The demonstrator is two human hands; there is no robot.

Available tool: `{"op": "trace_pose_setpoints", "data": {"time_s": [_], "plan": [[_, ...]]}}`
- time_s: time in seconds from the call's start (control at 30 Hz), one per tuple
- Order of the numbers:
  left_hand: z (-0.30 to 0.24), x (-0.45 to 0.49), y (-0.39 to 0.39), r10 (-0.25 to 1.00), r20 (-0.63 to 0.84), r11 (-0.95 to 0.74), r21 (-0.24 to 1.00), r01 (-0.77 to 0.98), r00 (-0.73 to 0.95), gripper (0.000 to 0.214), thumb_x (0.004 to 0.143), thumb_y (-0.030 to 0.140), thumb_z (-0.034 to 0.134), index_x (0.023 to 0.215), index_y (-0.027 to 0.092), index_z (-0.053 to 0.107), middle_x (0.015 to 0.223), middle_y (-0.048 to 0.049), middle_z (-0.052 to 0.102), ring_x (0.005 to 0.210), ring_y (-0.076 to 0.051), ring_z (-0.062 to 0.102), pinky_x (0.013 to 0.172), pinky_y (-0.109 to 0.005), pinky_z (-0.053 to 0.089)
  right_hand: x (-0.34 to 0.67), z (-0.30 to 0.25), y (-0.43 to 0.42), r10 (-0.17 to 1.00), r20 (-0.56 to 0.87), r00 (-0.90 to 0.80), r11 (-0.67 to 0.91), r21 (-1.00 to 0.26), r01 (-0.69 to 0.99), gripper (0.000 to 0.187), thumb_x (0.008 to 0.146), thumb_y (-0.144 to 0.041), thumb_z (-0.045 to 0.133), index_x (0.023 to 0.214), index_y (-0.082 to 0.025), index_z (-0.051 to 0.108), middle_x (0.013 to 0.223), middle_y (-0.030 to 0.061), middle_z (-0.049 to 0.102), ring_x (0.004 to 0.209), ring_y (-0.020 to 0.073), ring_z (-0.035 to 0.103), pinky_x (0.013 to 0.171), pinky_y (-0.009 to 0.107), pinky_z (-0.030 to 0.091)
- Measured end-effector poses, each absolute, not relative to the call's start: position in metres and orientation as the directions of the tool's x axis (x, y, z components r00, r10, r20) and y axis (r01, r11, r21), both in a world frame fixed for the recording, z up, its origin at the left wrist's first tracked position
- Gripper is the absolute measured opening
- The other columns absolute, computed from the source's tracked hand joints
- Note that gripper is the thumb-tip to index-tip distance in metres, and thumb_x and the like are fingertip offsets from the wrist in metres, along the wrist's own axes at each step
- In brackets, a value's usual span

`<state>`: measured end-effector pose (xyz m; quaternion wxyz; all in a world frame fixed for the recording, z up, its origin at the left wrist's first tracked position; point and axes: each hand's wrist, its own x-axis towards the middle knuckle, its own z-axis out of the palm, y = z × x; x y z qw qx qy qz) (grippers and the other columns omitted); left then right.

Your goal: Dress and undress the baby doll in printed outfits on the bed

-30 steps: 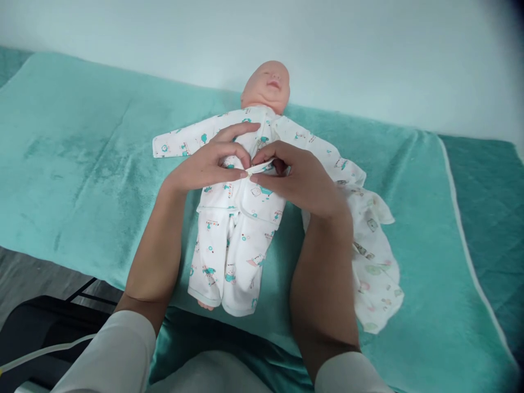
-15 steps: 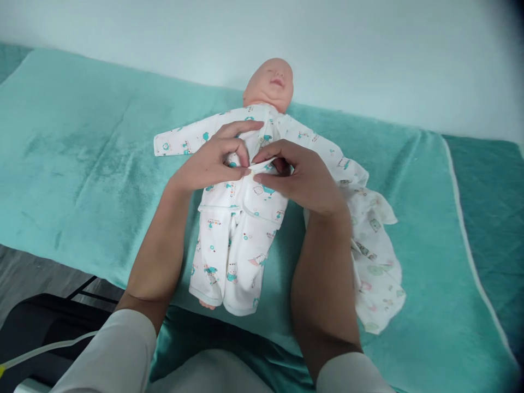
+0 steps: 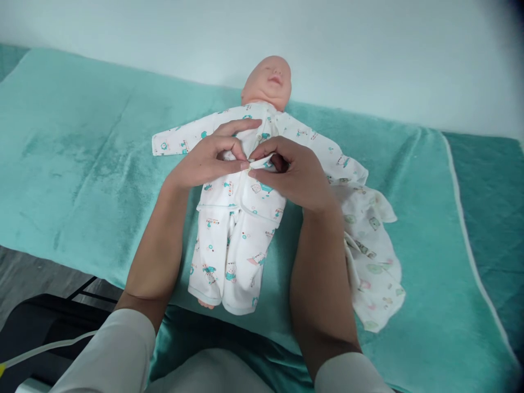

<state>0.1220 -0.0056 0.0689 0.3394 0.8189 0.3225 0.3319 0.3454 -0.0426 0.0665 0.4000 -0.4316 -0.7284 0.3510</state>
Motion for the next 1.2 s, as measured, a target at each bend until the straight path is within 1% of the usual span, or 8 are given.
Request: {"op": "trace_pose_setpoints", "data": {"time_s": [0.2, 0.37, 0.5, 0.6, 0.7, 0.9, 1.07, 1.2], "plan": [[0.069, 0.122, -0.005, 0.765, 0.324, -0.552, 0.775, 0.308, 0.556, 0.029, 0.092, 0.052, 0.075, 0.078, 0.027, 0.070, 0.148, 0.0032, 0.062, 0.151, -0.029, 0.050, 0.118, -0.061, 0.051, 0.342, 0.070, -0.043, 0.921, 0.253, -0.296, 0.357, -0.853, 0.381, 0.017, 0.082, -0.030, 0.073, 0.097, -0.021, 0.072, 0.089, 0.0015, 0.062, 0.071, 0.0135, 0.045, 0.067, 0.029, 0.039], [0.066, 0.122, -0.004, 0.778, 0.383, -0.578, 0.747, 0.329, 0.497, 0.033, 0.090, 0.057, 0.075, 0.079, 0.027, 0.069, 0.143, -0.0002, 0.065, 0.146, -0.030, 0.056, 0.117, -0.059, 0.053, 0.341, 0.067, -0.042, 0.920, 0.294, -0.260, 0.372, -0.866, 0.335, 0.018, 0.088, -0.038, 0.071, 0.088, -0.021, 0.067, 0.084, 0.0025, 0.059, 0.076, 0.0157, 0.051, 0.067, 0.029, 0.042], [0.064, 0.125, -0.003, 0.756, 0.372, -0.585, 0.753, 0.301, 0.538, 0.038, 0.088, 0.066, 0.072, 0.090, 0.029, 0.068, 0.152, -0.0008, 0.060, 0.149, -0.031, 0.052, 0.115, -0.056, 0.055, 0.341, 0.061, -0.039, 0.926, 0.327, -0.190, 0.372, -0.877, 0.302, 0.030, 0.094, -0.050, 0.069, 0.086, -0.022, 0.064, 0.077, 0.0013, 0.052, 0.071, 0.0152, 0.048, 0.065, 0.030, 0.042], [0.061, 0.130, -0.003, 0.752, 0.358, -0.588, 0.743, 0.318, 0.554, 0.040, 0.089, 0.068, 0.070, 0.103, 0.031, 0.067, 0.160, -0.0013, 0.052, 0.154, -0.031, 0.045, 0.123, -0.057, 0.047, 0.339, 0.056, -0.036, 0.924, 0.361, -0.124, 0.381, -0.878, 0.288, 0.038, 0.098, -0.058, 0.064, 0.086, -0.022, 0.062, 0.076, 0.0013, 0.048, 0.074, 0.0161, 0.049, 0.067, 0.030, 0.043], [0.059, 0.135, -0.004, 0.764, 0.369, -0.597, 0.715, 0.363, 0.529, 0.037, 0.090, 0.065, 0.070, 0.101, 0.030, 0.065, 0.161, -0.0023, 0.051, 0.155, -0.031, 0.042, 0.129, -0.058, 0.039, 0.336, 0.050, -0.033, 0.922, 0.379, -0.076, 0.384, -0.873, 0.300, 0.040, 0.100, -0.061, 0.060, 0.090, -0.022, 0.062, 0.080, 0.0020, 0.048, 0.079, 0.0173, 0.051, 0.071, 0.032, 0.045], [0.057, 0.145, -0.008, 0.786, 0.442, -0.606, 0.689, 0.398, 0.431, 0.038, 0.094, 0.057, 0.069, 0.081, 0.024, 0.055, 0.149, -0.0043, 0.061, 0.146, -0.029, 0.052, 0.126, -0.055, 0.043, 0.333, 0.041, -0.030, 0.920, 0.392, 0.015, 0.373, -0.886, 0.274, 0.031, 0.098, -0.056, 0.062, 0.103, -0.026, 0.066, 0.081, 0.0025, 0.045, 0.078, 0.0202, 0.051, 0.074, 0.035, 0.046], [0.056, 0.147, -0.007, 0.835, 0.449, -0.548, 0.720, 0.425, 0.317, 0.036, 0.094, 0.051, 0.070, 0.078, 0.025, 0.052, 0.133, -0.0053, 0.067, 0.134, -0.029, 0.060, 0.117, -0.054, 0.050, 0.334, 0.039, -0.027, 0.892, 0.451, 0.043, 0.430, -0.873, 0.231, 0.020, 0.098, -0.045, 0.064, 0.106, -0.027, 0.064, 0.082, 0.0013, 0.049, 0.078, 0.0195, 0.055, 0.078, 0.036, 0.050], [0.053, 0.146, -0.005, 0.810, 0.520, -0.586, 0.694, 0.418, 0.272, 0.037, 0.093, 0.032, 0.069, 0.071, 0.023, 0.041, 0.118, -0.0044, 0.068, 0.118, -0.026, 0.065, 0.111, -0.051, 0.054, 0.335, 0.041, -0.027, 0.846, 0.533, 0.027, 0.508, -0.819, 0.266, 0.017, 0.095, -0.032, 0.065, 0.111, -0.027, 0.062, 0.102, 0.0037, 0.060, 0.097, 0.0216, 0.060, 0.092, 0.039, 0.052]]}}
